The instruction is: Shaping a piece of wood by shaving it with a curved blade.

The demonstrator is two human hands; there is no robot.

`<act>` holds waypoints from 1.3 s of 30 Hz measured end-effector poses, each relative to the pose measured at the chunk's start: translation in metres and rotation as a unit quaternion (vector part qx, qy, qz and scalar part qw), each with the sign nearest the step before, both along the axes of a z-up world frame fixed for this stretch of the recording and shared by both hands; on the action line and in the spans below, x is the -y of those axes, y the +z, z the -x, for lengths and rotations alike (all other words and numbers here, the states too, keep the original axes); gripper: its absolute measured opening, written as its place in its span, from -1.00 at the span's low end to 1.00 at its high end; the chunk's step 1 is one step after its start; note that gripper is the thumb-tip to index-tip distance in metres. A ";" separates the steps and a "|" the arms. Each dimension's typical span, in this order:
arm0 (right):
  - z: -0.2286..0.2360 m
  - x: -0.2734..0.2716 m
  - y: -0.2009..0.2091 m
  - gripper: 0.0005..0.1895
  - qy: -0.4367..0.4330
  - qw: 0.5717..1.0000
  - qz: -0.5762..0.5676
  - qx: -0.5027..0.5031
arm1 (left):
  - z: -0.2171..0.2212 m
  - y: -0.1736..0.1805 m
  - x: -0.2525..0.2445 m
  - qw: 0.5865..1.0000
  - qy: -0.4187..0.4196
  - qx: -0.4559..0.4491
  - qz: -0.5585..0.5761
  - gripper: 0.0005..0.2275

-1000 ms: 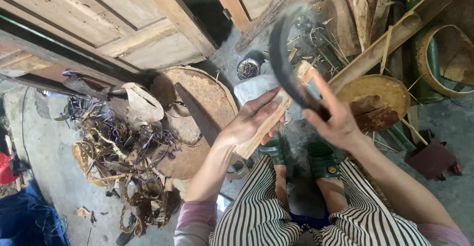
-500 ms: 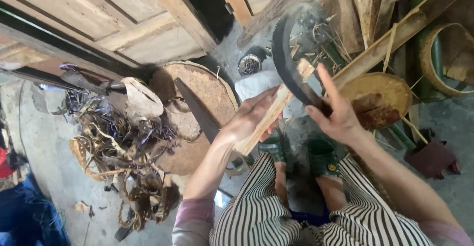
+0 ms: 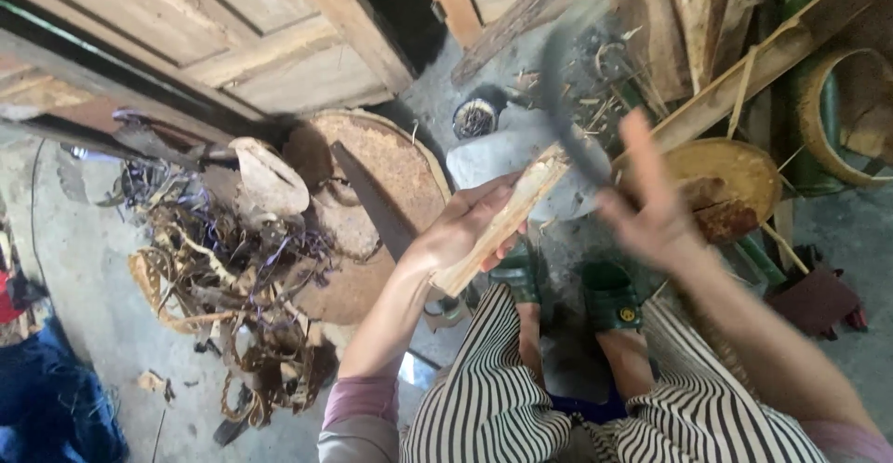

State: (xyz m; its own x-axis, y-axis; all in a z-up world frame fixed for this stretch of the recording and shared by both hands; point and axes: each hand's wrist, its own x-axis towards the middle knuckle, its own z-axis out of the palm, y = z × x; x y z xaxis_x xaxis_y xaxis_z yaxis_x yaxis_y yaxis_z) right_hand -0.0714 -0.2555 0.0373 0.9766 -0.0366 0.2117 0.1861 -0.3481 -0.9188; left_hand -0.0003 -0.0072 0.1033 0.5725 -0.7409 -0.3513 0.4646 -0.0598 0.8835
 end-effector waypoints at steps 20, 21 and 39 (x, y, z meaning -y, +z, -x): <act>0.031 -0.020 -0.023 -0.64 0.014 0.999 0.016 -0.040 | 0.001 -0.006 -0.006 0.999 0.012 -0.012 0.047 -0.49; 0.028 -0.017 -0.022 -0.64 0.010 0.999 0.018 -0.039 | -0.002 -0.007 -0.004 0.999 0.009 -0.011 0.050 -0.49; 0.034 -0.003 -0.034 -0.55 0.046 0.996 -0.028 -0.072 | 0.001 -0.013 -0.012 0.998 0.007 -0.048 0.046 -0.41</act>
State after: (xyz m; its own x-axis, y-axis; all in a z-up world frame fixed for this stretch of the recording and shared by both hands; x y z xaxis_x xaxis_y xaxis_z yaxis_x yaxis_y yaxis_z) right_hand -0.1052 -0.2523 0.0036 0.9966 0.0463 0.0684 0.0787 -0.2833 -0.9558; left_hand -0.0013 0.0046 0.0908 0.5495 -0.7651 -0.3356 0.5477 0.0266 0.8362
